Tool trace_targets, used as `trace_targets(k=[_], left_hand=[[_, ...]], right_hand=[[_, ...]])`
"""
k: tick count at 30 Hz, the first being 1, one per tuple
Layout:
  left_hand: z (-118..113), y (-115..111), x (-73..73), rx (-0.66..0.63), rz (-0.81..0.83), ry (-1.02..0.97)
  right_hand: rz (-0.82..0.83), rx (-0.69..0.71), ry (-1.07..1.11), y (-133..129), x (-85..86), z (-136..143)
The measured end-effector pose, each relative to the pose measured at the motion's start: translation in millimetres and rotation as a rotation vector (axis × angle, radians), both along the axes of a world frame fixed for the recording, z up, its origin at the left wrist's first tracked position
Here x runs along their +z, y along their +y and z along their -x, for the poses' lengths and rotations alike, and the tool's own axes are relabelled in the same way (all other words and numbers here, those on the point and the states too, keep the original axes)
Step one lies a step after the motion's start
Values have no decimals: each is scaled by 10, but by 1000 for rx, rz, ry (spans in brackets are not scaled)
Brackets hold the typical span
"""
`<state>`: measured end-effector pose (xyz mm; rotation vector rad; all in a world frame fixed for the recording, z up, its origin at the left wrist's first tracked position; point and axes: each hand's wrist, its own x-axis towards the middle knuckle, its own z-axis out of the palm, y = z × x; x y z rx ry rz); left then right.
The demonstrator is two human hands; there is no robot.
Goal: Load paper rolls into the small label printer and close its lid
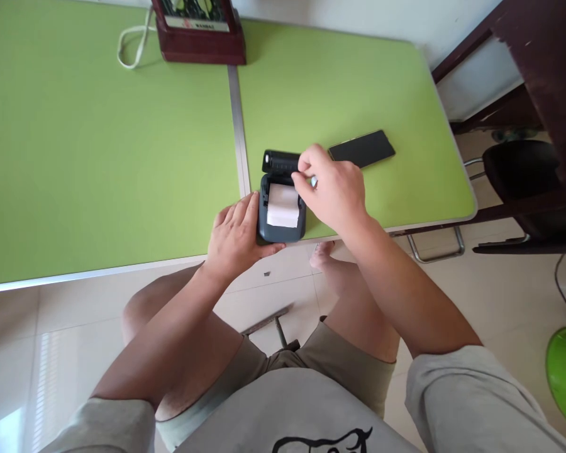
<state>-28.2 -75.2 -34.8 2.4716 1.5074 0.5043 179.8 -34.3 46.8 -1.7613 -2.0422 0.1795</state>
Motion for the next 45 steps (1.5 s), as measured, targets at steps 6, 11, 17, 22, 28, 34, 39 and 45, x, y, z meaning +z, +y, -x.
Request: trace_targets(k=[6, 11, 17, 22, 28, 34, 39, 45], left_hand=[[2, -5, 9, -18, 28, -3], [-6, -5, 25, -11, 41, 2], [-10, -11, 85, -15, 70, -2], [-26, -11, 119, -3, 96, -7], [-29, -3, 109, 1, 101, -5], [-35, 3, 79, 24, 95, 10], [-26, -1, 65, 24, 85, 2], [-22, -3, 60, 25, 79, -9]], right_hand=[[183, 110, -385, 100, 6, 101], [377, 201, -512, 255, 62, 221], [464, 241, -271, 312, 309, 103], [263, 18, 798, 56, 217, -401], [69, -428, 1230, -138, -489, -824], [13, -401, 780, -113, -689, -998], [-114, -311, 292, 11, -841, -1222], [-236, -268, 64, -91, -747, -1170]])
